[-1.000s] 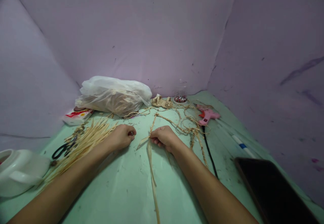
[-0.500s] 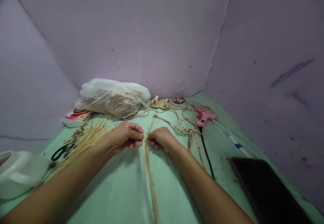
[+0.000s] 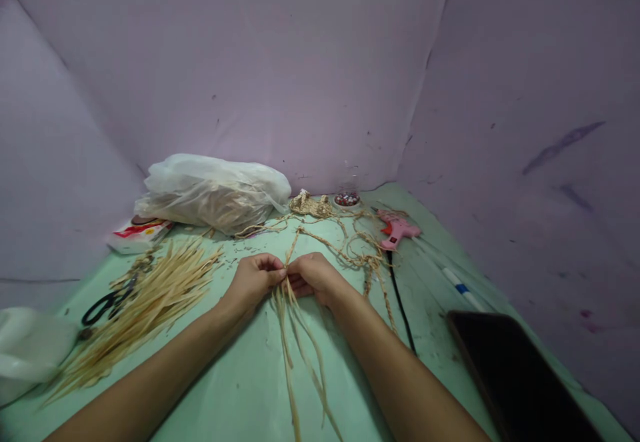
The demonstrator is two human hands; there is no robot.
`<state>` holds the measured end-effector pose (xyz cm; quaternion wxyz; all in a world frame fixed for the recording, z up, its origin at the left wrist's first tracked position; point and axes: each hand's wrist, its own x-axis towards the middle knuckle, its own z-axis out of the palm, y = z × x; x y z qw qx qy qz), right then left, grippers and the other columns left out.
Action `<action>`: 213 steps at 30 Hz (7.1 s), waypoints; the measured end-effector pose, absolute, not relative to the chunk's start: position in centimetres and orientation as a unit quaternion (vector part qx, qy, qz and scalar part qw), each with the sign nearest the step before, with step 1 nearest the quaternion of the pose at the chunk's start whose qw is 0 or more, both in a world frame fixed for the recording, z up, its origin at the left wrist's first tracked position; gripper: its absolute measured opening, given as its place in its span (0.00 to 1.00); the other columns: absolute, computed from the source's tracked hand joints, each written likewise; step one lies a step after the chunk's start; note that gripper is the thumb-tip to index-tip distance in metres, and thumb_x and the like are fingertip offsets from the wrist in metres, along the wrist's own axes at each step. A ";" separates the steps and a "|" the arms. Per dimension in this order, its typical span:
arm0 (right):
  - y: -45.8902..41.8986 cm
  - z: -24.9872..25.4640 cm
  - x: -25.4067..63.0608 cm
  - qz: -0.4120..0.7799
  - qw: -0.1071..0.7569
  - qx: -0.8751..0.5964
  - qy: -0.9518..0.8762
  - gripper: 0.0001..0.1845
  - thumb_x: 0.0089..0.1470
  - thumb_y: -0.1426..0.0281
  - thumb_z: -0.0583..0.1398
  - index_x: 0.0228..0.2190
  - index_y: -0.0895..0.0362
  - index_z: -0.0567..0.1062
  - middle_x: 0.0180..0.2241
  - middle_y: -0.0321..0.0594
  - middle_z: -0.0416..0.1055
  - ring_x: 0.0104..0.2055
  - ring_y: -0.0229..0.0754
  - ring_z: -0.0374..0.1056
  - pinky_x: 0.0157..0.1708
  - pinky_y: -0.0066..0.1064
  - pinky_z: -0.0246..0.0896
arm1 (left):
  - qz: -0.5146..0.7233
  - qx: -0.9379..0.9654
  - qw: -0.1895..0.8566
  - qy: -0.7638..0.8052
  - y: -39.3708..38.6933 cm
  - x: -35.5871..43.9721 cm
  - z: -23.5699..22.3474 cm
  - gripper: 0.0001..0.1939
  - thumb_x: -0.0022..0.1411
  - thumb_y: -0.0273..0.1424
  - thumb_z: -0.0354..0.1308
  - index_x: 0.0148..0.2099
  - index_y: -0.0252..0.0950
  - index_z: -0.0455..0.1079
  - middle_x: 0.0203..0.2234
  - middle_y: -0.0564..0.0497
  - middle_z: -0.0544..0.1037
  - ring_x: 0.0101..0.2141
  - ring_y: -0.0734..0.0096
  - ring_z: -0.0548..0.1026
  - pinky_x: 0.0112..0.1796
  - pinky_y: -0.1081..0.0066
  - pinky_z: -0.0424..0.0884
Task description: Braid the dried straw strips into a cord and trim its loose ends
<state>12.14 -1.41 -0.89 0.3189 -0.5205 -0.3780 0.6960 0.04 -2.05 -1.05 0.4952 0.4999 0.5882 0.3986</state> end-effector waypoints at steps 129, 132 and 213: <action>-1.8 -1.2 11.0 0.646 0.377 -0.556 -0.361 0.05 0.38 0.81 0.54 0.17 0.61 0.67 0.13 0.36 0.67 0.13 0.32 0.61 0.13 0.22 0.58 | 0.191 0.639 0.402 0.628 0.1 -2.7 0.3 0.06 0.41 0.30 0.55 0.22 0.31 0.69 0.11 0.56 0.62 0.16 0.79 0.57 0.18 0.75 0.52; -1.8 -1.3 11.0 0.643 0.382 -0.557 -0.363 0.06 0.37 0.81 0.54 0.16 0.61 0.67 0.12 0.35 0.66 0.13 0.32 0.61 0.13 0.22 0.57 | 0.175 0.642 0.387 0.638 -0.3 -2.2 0.7 0.06 0.40 0.29 0.55 0.20 0.31 0.69 0.12 0.54 0.64 0.16 0.77 0.59 0.19 0.75 0.53; -3.7 1.6 11.3 0.097 0.110 -0.658 -0.739 0.12 0.43 0.71 0.55 0.24 0.57 0.78 0.24 0.48 0.75 0.27 0.45 0.69 0.23 0.30 0.48 | 0.275 0.487 0.560 0.612 -1.2 0.0 -1.2 0.10 0.36 0.21 0.49 0.13 0.35 0.51 0.07 0.60 0.47 0.11 0.84 0.46 0.17 0.75 0.40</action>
